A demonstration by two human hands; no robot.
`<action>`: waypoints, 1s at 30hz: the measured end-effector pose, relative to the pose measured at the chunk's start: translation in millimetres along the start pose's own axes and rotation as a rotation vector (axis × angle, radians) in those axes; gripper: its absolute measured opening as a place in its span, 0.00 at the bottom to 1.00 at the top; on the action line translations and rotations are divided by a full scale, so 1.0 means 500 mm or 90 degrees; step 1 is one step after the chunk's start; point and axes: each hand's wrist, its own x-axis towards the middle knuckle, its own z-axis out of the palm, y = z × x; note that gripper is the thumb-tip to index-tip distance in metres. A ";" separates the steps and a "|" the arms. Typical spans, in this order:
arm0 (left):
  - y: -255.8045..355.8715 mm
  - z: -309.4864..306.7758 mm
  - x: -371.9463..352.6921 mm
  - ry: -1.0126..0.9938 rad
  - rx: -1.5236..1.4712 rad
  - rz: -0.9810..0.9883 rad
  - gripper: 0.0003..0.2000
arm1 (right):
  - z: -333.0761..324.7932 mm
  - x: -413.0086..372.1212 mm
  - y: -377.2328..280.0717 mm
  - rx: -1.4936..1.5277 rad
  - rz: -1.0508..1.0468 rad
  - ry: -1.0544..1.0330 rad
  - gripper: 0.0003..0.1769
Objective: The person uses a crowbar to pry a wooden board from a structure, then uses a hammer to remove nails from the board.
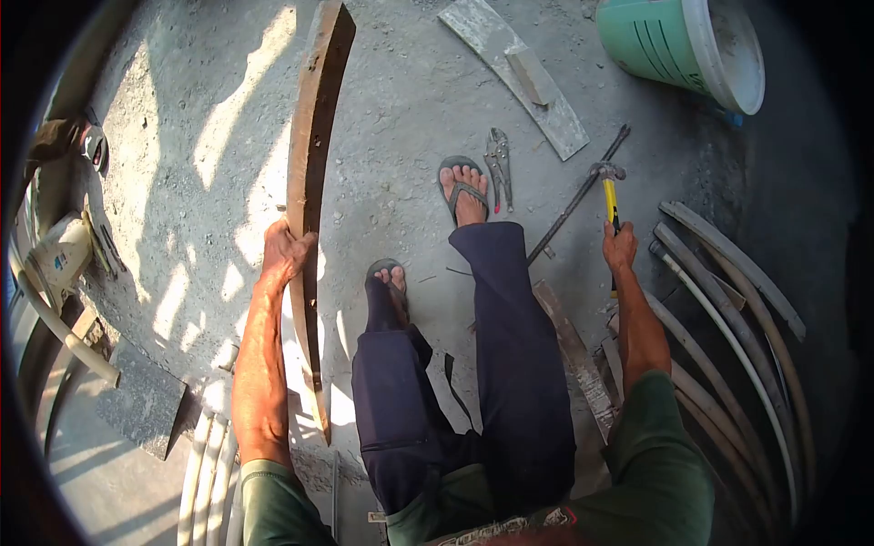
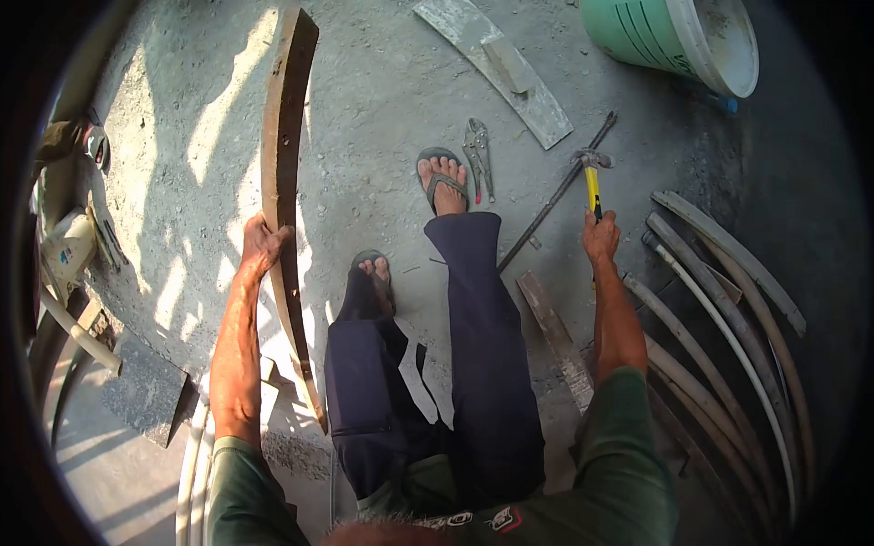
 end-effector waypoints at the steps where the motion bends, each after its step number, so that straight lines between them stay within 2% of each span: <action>1: 0.002 0.009 0.011 -0.001 0.002 -0.009 0.14 | 0.020 0.040 -0.008 -0.002 -0.002 -0.009 0.23; 3: 0.002 0.034 0.015 0.107 0.014 0.007 0.14 | 0.055 0.107 -0.008 -0.017 0.073 -0.025 0.26; 5: -0.006 0.053 0.025 0.156 0.032 0.031 0.18 | 0.093 0.183 -0.015 -0.087 -0.009 -0.038 0.27; 7: -0.011 0.070 0.033 0.192 0.050 0.031 0.21 | 0.075 0.216 -0.137 -0.119 -0.109 0.019 0.30; 9: 0.011 0.084 0.031 0.234 0.087 0.017 0.19 | 0.058 0.250 -0.270 -0.077 -0.265 0.085 0.34; 11: 0.017 0.105 0.034 0.238 0.014 -0.019 0.25 | 0.052 0.287 -0.372 -0.063 -0.296 0.050 0.35; 13: 0.020 0.117 0.042 0.212 0.059 -0.083 0.27 | 0.056 0.331 -0.445 -0.052 -0.328 0.047 0.37; 15: 0.015 0.121 0.062 0.191 0.036 -0.101 0.26 | 0.074 0.359 -0.480 -0.145 -0.338 -0.086 0.36; 17: -0.001 0.136 0.070 0.193 0.030 -0.091 0.25 | 0.096 0.387 -0.478 -0.127 -0.362 -0.064 0.33; 19: -0.002 0.137 0.074 0.198 0.003 -0.110 0.25 | 0.107 0.372 -0.494 -0.115 -0.396 -0.057 0.30; 22: -0.025 0.127 0.088 0.187 -0.039 -0.115 0.25 | 0.061 0.306 -0.599 -0.102 -0.581 0.057 0.20; 25: -0.019 0.119 0.090 0.216 -0.038 -0.143 0.26 | 0.072 0.227 -0.736 -0.101 -0.760 0.102 0.20; 28: -0.037 0.133 0.096 0.291 -0.020 -0.088 0.27 | 0.137 0.117 -0.864 -0.050 -0.864 0.089 0.19; 30: -0.074 0.163 0.114 0.291 0.010 -0.016 0.28 | 0.197 0.056 -0.902 -0.034 -0.865 0.055 0.20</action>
